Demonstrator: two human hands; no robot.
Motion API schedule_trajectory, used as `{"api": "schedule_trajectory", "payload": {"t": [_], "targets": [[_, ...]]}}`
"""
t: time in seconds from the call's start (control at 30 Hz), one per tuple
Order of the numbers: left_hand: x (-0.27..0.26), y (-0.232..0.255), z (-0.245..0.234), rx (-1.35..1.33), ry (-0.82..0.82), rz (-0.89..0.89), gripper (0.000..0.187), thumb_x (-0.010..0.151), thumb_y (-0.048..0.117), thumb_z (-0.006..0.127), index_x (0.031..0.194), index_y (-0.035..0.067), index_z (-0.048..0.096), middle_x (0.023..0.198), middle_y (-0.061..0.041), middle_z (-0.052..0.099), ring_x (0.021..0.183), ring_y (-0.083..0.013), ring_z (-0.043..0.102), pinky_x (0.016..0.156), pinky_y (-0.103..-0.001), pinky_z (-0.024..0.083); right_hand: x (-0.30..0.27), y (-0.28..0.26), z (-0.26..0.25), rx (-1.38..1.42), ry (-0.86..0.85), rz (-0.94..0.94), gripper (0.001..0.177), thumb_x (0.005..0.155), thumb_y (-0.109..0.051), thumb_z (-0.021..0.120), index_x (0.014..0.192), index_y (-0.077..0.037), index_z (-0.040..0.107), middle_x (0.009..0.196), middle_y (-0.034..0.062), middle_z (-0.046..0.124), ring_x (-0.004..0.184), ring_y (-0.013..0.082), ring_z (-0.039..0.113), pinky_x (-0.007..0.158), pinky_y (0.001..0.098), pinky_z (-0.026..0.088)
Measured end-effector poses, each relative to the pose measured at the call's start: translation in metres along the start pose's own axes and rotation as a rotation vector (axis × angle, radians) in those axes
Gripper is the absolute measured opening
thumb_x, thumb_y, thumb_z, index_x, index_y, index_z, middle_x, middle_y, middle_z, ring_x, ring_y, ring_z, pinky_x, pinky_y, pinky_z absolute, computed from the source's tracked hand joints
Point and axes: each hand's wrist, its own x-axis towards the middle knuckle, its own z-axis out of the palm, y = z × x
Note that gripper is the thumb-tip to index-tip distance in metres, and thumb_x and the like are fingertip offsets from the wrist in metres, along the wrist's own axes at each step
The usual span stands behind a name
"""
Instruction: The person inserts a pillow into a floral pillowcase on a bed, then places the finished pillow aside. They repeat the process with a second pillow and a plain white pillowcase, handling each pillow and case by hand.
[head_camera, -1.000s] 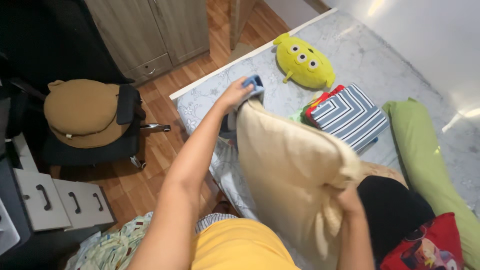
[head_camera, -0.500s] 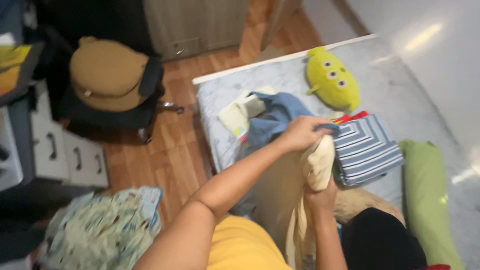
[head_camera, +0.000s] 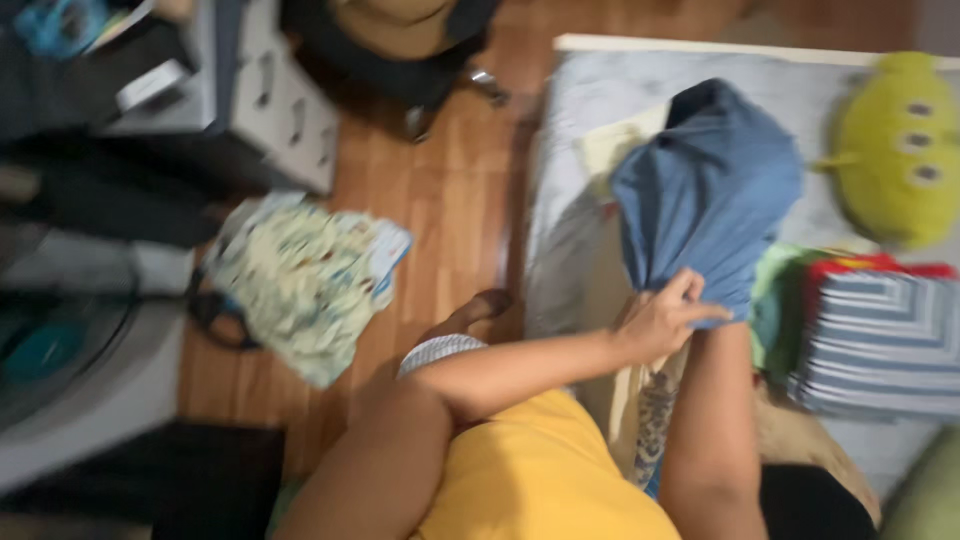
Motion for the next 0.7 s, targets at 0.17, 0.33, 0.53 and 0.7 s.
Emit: {"api": "schedule_trajectory", "payload": {"t": [0.17,0.33,0.53,0.7], "targets": [[0.001,-0.035,-0.018,0.173,0.144,-0.215,0.108,0.066,0.011,0.079,0.159,0.029,0.029,0.141,-0.030,0.034,0.125,-0.0545,0.046,0.101,-0.064,0.046,0.029,-0.022,0.051,0.147,-0.035,-0.108,0.028,0.103,-0.017,0.059,0.128,-0.004,0.063,0.122,0.0140,0.070,0.109,0.0289,0.068,0.089,0.0419,0.053],[-0.003,-0.030,-0.020,0.136,0.043,-0.425,0.137,0.054,0.009,0.087,0.162,0.037,0.008,0.167,-0.041,0.008,0.125,-0.0714,0.037,0.091,-0.064,0.050,0.033,-0.028,0.078,0.248,-0.066,-0.152,0.028,0.105,-0.016,0.058,0.129,-0.001,0.062,0.124,0.0154,0.068,0.109,0.0282,0.067,0.089,0.0405,0.054],[0.005,-0.058,-0.018,0.139,0.396,-0.389,0.088,0.082,0.000,0.065,0.154,0.043,0.037,0.141,-0.030,0.051,0.102,-0.0504,0.067,0.084,-0.050,0.057,0.041,-0.033,0.090,0.375,-0.184,-0.142,0.028,0.107,-0.014,0.057,0.130,0.002,0.059,0.126,0.0171,0.067,0.110,0.0274,0.067,0.090,0.0389,0.054],[0.022,-0.072,-0.033,0.077,0.419,-0.403,0.046,0.082,-0.001,0.061,0.117,0.029,0.064,0.136,-0.018,0.058,0.094,-0.0416,0.071,0.080,-0.048,0.057,-0.017,-0.054,0.010,0.567,-0.439,0.043,0.027,0.109,-0.013,0.056,0.131,0.004,0.057,0.128,0.0185,0.066,0.110,0.0267,0.066,0.091,0.0376,0.054]]}}
